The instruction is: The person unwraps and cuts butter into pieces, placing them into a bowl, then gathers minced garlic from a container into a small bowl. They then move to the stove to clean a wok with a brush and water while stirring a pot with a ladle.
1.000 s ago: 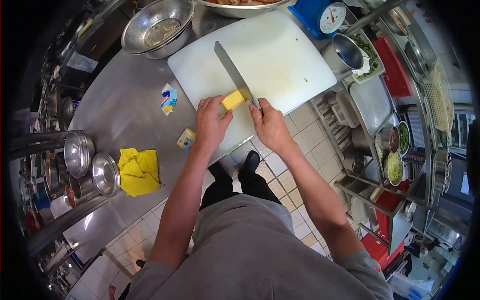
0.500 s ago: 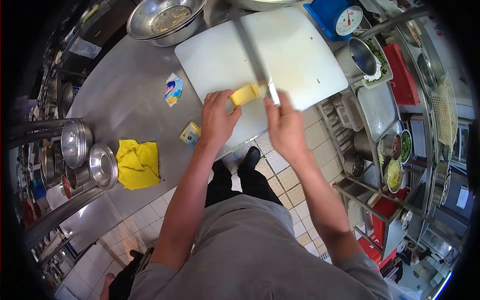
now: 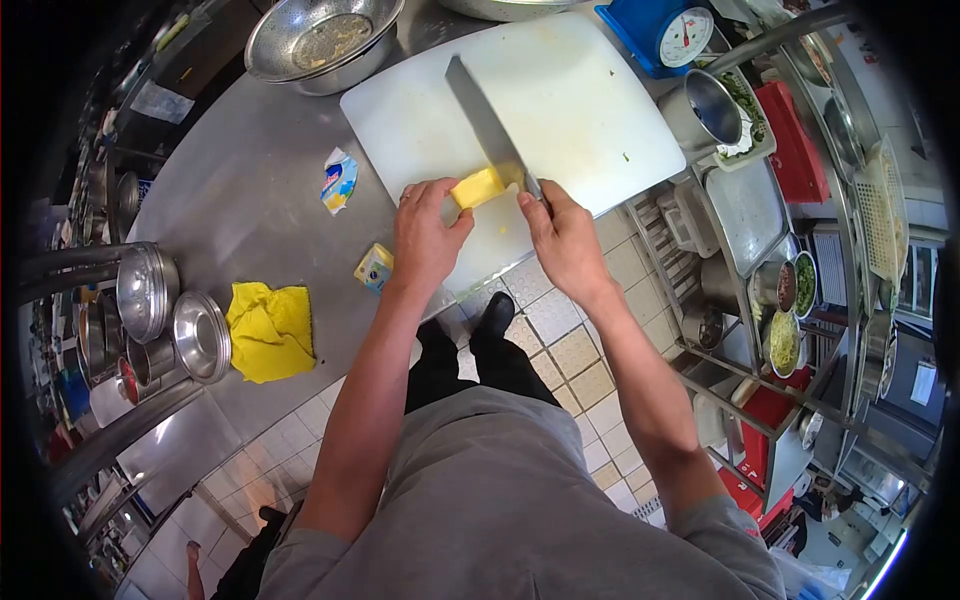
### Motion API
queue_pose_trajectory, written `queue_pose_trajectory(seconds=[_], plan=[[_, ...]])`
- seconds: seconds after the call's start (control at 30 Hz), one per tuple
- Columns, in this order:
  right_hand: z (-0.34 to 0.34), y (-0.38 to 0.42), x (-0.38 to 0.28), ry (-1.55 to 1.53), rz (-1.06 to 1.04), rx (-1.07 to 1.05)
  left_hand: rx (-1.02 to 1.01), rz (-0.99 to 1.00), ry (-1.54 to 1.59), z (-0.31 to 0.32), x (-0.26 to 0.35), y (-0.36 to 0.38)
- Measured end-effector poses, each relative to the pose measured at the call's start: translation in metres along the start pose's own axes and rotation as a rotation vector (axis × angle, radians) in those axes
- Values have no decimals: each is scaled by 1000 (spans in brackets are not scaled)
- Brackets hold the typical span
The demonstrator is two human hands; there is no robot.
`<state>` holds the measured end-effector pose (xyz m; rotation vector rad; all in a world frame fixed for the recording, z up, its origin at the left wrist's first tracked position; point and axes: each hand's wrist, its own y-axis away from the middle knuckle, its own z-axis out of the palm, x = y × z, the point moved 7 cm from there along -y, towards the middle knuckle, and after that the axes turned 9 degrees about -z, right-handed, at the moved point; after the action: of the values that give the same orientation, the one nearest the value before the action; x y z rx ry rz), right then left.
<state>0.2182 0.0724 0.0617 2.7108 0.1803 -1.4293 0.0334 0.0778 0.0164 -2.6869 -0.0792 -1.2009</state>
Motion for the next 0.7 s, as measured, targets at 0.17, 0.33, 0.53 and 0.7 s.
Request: queue_pose_trajectory(seconds=[0.17,0.33,0.53,0.7], plan=[[-16,13,-46,-61,-10,129,-4,16,-34,-1,1,1],[20,6,4,53,75,-9,15,11,6,-1,-2,-2],[12,5,7,40,66,-30,11,28,-10,-2,5,0],[-8,12,-41,0,71,-4,15,37,-11,-2,1,-1]])
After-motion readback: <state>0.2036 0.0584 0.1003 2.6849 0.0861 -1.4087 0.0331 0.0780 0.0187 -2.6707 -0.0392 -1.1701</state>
